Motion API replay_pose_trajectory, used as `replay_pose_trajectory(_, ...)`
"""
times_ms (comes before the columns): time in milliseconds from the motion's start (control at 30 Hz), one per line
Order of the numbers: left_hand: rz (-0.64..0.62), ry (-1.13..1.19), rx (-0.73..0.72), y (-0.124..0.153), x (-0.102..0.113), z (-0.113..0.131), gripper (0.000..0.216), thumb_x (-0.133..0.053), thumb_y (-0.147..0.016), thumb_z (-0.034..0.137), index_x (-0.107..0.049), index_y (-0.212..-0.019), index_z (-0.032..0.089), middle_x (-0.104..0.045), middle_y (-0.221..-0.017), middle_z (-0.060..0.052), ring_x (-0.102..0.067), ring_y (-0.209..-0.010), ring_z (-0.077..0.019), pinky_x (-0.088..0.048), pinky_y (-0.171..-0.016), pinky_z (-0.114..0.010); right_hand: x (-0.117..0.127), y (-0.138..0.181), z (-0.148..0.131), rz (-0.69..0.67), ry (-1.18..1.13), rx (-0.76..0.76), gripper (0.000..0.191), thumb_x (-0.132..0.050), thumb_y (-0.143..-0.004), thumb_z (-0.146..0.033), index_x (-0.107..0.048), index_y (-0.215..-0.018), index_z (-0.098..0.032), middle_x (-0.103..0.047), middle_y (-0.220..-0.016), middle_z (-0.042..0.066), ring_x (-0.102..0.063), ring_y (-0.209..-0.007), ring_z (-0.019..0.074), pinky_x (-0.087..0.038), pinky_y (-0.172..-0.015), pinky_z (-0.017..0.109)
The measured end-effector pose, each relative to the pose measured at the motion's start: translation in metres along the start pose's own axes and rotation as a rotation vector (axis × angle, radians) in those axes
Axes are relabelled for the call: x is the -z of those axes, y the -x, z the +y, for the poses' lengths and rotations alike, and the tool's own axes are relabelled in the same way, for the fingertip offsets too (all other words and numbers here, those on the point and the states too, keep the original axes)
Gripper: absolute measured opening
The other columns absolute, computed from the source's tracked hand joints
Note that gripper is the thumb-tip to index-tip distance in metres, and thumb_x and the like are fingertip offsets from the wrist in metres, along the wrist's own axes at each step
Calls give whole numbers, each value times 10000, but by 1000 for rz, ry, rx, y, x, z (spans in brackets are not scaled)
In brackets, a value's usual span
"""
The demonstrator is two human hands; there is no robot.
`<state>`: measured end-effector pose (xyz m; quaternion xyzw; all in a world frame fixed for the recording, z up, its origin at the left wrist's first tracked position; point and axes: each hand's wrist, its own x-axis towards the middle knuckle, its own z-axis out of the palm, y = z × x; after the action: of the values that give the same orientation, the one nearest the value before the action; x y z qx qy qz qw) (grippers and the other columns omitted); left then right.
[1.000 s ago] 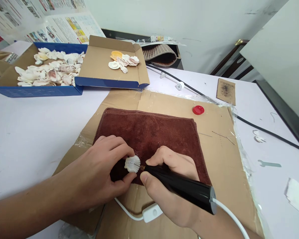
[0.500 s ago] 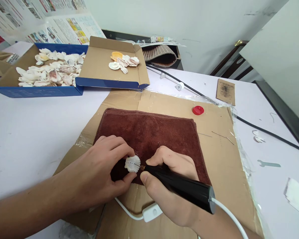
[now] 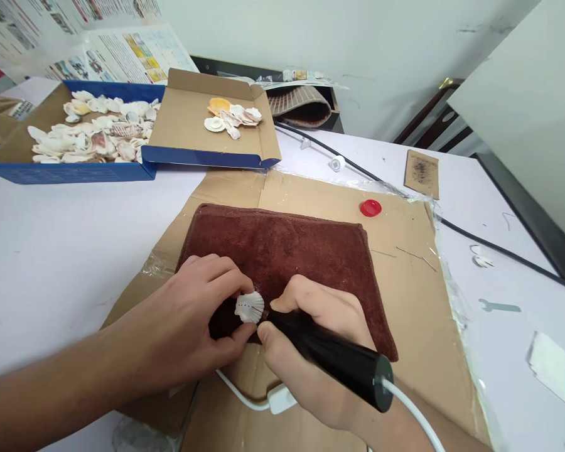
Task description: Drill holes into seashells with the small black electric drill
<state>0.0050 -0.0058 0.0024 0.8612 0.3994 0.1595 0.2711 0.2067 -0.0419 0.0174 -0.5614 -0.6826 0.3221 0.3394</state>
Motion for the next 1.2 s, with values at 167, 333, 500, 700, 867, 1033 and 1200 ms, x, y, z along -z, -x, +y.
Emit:
replay_pose_trajectory(167, -15, -8, -5, 0, 1, -1, 92, -594, -851, 185, -660, -915, 177, -640, -915, -45, -589, -865, -252, -451, -806, -452, -1, -2, -7, 0, 70, 15, 254, -654, -773, -109, -497, -631, -250, -545, -546, -55, -511, -470, 118, -398, -429, 244)
replay_pose_trajectory(333, -23, -25, 7, 0, 1, -1, 93, -603, -848, 200, -655, -922, 179, -653, -929, -47, -600, -874, -252, -450, -829, -453, -4, -5, -13, -4, 88, -48, 278, -634, -771, -148, -439, -602, -251, -551, -530, -50, -498, -450, 116, -379, -406, 240)
replay_pose_trajectory(500, -54, -47, 5, -1, 1, -1, 65, -630, -852, 223, -638, -902, 182, -658, -931, -52, -607, -881, -251, -438, -824, -439, -3, -7, -15, -31, 110, -18, 264, -624, -777, -158, -431, -624, -251, -535, -542, -49, -476, -484, 121, -372, -440, 254)
replay_pose_trajectory(700, -76, -129, -18, 0, 2, 0, 77, -607, -888, 246, -627, -919, 179, -636, -936, -55, -588, -870, -255, -432, -811, -440, -2, -13, -26, -67, 131, 11, 253, -588, -808, -182, -441, -612, -248, -541, -552, -40, -481, -512, 125, -384, -478, 265)
replay_pose_trajectory(867, -110, -153, -36, 0, 6, -2, 86, -593, -902, 270, -600, -914, 185, -628, -975, -65, -589, -881, -251, -426, -780, -415, -3, -14, -30, -55, 162, -4, 242, -599, -803, -219, -471, -600, -242, -577, -572, -24, -493, -526, 130, -392, -472, 257)
replay_pose_trajectory(1033, -130, -80, -50, -1, 10, -10, 97, -644, -878, 251, -635, -938, 175, -625, -1012, -66, -601, -930, -251, -440, -793, -397, -10, -11, -28, -60, 235, 103, 307, -606, -828, -206, -396, -608, -245, -485, -525, -57, -424, -476, 108, -337, -456, 262)
replay_pose_trajectory(1200, -83, -67, -27, -1, 15, -18, 183, -734, -843, 285, -695, -985, 176, -616, -1023, -74, -581, -982, -277, -447, -868, -417, -10, -20, -29, -119, 243, 71, 283, -612, -860, -241, -471, -614, -241, -538, -555, -38, -466, -507, 129, -369, -491, 282)
